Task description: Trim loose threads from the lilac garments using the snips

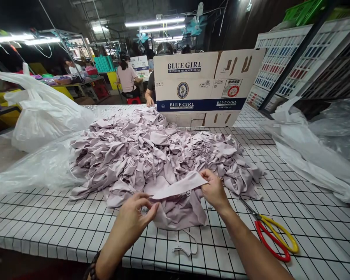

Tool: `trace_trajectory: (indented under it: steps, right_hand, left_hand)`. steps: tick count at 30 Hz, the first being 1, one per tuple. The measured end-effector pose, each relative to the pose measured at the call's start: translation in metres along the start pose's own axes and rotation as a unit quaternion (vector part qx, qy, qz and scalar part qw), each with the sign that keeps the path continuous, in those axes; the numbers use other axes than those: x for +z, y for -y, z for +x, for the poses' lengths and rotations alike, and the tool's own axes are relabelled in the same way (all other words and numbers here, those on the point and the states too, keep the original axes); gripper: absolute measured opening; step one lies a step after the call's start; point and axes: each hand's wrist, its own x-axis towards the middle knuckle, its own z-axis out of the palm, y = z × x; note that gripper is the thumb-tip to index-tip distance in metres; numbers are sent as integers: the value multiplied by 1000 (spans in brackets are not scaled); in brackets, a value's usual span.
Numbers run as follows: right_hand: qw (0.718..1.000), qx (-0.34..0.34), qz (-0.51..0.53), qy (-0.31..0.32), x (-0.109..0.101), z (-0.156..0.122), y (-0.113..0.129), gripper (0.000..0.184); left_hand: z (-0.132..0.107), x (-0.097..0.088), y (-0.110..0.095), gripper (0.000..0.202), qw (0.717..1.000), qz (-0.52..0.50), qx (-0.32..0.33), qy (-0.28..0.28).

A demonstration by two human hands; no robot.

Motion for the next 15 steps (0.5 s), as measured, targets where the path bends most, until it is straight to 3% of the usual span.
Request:
trace_trajectory:
  steps: [2,3,4,6,9,12,15]
  right_hand:
    - [1000,-18,11,15,3,-5,18,18]
    - [999,-29,13,20,4,-8,27,19]
    - [999,-41,14,22,4,-9,35,21]
    - [997,-67,24,28,5,-11,46,22]
    - [994,-59,80,55,4,-10,47,27]
    - [985,-2,141,97,-2,-7,34,40]
    - [964,40,136,227,-8,-10,22,36]
  left_hand:
    - [2,4,-12,22,992,16,25,-124]
    - [5,9,-18,25,987,16,48,-151]
    - [8,17,-23,34,986,7,76,-147]
    - [17,35,-30,53,991,-37,115,-54]
    - [30,58,-28,46,994,-92,53,15]
    - [34,60,-17,32,991,-127,0,-40]
    - [33,46,-9,21,977,-155,-16,-144]
